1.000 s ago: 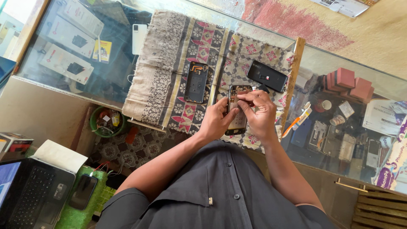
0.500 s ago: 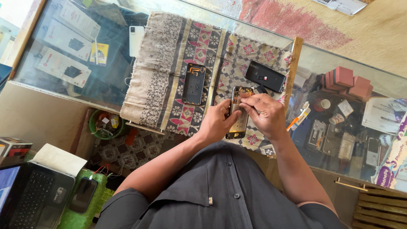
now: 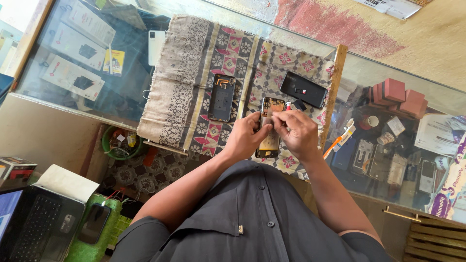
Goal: The person uses a red-handled screwdriver to remove screws from a disassembled smartphone motherboard. They then use a small brush to clean the board's surface and connectors. The person handles the motherboard and a separate phone chassis throughout the clip.
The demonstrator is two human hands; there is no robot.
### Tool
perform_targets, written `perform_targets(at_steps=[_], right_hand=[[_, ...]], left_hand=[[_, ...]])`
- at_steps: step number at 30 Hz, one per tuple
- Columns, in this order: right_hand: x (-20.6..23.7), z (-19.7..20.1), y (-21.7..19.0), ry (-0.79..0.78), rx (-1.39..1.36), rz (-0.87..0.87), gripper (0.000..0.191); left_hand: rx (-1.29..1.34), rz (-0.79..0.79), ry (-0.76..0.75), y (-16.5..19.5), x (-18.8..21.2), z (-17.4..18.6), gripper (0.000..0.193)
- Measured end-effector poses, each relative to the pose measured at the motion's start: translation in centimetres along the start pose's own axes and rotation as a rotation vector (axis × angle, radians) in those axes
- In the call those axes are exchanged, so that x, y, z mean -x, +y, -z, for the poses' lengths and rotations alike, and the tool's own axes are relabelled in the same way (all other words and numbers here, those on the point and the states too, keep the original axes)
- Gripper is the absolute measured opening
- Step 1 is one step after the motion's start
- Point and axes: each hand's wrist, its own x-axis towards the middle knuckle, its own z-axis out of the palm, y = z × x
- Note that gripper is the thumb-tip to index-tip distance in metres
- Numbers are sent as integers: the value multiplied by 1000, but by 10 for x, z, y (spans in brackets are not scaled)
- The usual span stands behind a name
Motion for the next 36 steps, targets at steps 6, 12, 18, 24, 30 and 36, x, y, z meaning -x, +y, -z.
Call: perform_targets(at_steps=[6, 12, 18, 24, 30, 36], right_hand=[[-6, 12, 8, -169, -237, -85, 17], [-14, 15, 10, -211, -145, 56, 17], [-8, 5, 6, -162, -63, 66, 17], [-6, 1, 12, -133, -78, -2, 15], [-9, 8, 13, -184, -160, -6, 20], [-18, 12, 8, -192, 56, 217, 20]], left_hand=[[-6, 14, -2, 4, 1, 2, 25], [-84, 1, -16, 6, -1, 7, 23], [-179, -59, -2, 4, -4, 12, 28], [-131, -40, -22, 5, -7, 12, 24], [-138, -26, -38, 12, -8, 16, 26], [-184, -44, -44, 14, -9, 14, 25]])
